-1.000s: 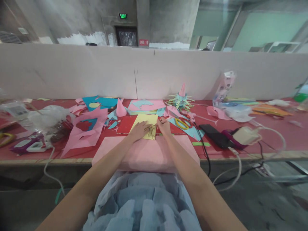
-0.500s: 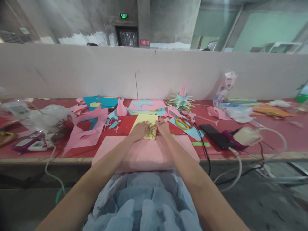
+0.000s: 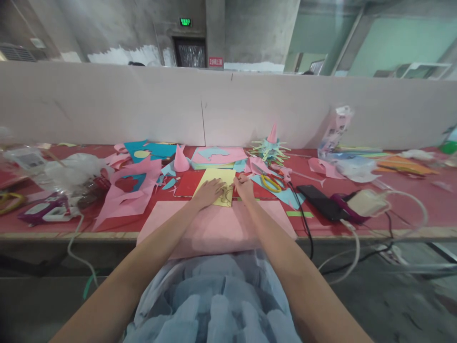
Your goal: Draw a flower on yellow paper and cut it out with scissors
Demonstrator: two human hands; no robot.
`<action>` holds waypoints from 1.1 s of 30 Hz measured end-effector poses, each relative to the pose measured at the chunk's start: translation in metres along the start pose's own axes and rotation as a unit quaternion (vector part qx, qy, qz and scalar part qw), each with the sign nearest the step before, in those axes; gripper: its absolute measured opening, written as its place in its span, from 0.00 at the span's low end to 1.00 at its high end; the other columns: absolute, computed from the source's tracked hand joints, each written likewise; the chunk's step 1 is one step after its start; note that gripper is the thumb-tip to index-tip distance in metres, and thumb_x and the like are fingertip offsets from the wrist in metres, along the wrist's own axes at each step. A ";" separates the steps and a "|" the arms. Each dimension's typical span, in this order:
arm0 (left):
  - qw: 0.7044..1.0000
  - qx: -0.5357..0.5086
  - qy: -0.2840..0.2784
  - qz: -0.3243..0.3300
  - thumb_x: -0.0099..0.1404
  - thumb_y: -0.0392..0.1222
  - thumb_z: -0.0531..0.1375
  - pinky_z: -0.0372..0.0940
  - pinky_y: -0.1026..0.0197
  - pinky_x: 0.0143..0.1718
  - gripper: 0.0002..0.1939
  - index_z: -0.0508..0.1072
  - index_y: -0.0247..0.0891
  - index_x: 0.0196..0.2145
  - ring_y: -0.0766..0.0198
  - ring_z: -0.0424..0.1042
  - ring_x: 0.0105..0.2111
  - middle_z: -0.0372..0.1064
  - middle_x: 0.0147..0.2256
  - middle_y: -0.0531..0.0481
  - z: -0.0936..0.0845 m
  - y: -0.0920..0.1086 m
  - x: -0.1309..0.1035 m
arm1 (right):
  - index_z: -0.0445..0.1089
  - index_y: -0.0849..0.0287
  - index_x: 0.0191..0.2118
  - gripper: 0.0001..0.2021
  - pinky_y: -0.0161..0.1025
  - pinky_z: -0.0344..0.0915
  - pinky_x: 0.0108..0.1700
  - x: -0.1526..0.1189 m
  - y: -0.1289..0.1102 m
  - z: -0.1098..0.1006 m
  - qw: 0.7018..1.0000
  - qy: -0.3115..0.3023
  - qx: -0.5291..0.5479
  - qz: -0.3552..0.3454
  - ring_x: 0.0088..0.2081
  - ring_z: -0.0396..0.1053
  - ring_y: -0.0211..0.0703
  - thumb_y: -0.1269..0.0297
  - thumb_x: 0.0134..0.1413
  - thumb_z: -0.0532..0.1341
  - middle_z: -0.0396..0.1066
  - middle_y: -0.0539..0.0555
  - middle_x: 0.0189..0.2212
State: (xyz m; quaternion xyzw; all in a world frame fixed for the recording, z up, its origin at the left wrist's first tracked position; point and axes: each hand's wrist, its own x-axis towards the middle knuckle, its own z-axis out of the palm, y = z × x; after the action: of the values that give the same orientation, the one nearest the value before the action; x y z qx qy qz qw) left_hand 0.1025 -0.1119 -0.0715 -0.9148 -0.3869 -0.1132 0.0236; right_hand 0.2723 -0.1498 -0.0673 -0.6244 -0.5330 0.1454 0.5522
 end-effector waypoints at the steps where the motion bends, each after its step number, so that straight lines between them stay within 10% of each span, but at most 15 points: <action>1: 1.000 0.001 0.000 0.000 0.69 0.47 0.43 0.47 0.49 0.60 0.22 0.58 0.46 0.58 0.57 0.51 0.60 0.50 0.62 0.49 0.000 0.000 0.000 | 0.50 0.54 0.18 0.12 0.33 0.54 0.23 0.000 0.000 0.001 1.000 0.001 -0.014 -0.005 0.21 0.66 0.41 0.60 0.46 0.52 0.60 0.46 0.10; 33: 1.000 -0.005 0.000 0.000 0.70 0.48 0.42 0.47 0.49 0.59 0.21 0.58 0.46 0.58 0.58 0.50 0.60 0.50 0.62 0.50 -0.001 0.002 0.000 | 0.52 0.53 0.17 0.12 0.34 0.58 0.26 -0.003 -0.007 -0.004 0.999 0.041 0.001 0.019 0.20 0.66 0.41 0.64 0.47 0.53 0.60 0.45 0.09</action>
State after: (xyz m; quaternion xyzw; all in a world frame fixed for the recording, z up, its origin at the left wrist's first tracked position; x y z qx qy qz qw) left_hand 0.1039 -0.1132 -0.0707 -0.9149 -0.3865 -0.1150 0.0190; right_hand 0.2708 -0.1563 -0.0612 -0.6396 -0.4976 0.1302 0.5713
